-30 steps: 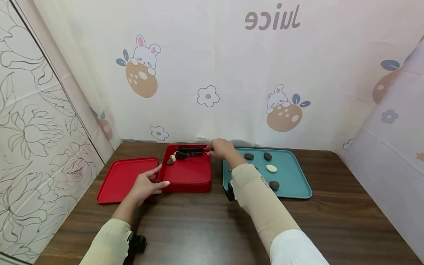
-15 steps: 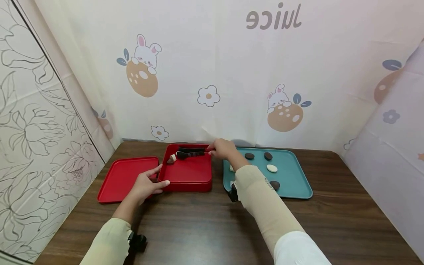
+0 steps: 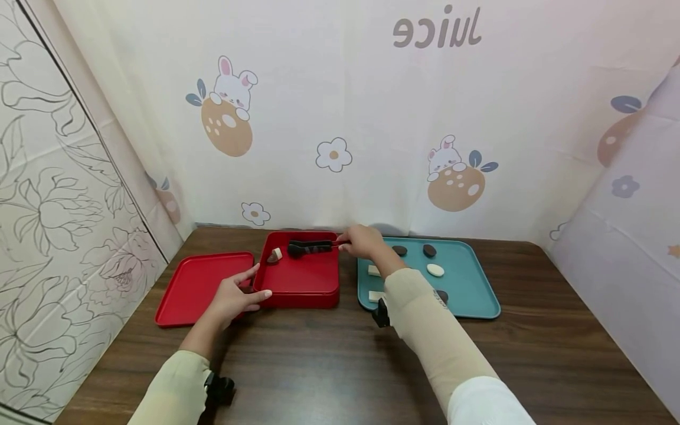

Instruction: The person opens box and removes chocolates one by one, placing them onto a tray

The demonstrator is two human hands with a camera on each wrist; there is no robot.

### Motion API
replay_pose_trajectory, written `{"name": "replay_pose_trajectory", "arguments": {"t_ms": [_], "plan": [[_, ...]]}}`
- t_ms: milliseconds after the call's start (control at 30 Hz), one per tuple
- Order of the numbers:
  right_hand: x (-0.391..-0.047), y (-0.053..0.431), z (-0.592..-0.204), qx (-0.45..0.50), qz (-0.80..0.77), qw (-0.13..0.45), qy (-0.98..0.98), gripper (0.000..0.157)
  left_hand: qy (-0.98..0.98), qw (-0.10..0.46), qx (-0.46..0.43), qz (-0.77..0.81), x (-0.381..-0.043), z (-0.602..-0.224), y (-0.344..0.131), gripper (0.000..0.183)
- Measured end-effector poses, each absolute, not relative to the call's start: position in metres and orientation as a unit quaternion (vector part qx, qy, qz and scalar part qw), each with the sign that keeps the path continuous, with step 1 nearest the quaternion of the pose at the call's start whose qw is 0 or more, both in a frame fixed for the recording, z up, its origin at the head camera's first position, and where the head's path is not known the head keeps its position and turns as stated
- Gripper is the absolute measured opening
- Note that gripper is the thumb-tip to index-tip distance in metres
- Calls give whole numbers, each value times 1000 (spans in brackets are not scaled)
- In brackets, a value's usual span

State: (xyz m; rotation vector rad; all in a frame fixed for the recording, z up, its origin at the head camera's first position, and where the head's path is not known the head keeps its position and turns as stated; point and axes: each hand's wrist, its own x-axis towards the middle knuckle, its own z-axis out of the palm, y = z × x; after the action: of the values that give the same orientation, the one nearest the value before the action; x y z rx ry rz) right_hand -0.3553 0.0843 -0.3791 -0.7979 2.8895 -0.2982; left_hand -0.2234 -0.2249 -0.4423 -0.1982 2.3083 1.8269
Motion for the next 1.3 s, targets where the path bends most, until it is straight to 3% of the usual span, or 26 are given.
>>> {"name": "replay_pose_trajectory", "arguments": {"t_ms": [1300], "plan": [[-318,147,-366,-287,-176,47,940,33,781,98,-70,613,-225,-446,-226,89]]}}
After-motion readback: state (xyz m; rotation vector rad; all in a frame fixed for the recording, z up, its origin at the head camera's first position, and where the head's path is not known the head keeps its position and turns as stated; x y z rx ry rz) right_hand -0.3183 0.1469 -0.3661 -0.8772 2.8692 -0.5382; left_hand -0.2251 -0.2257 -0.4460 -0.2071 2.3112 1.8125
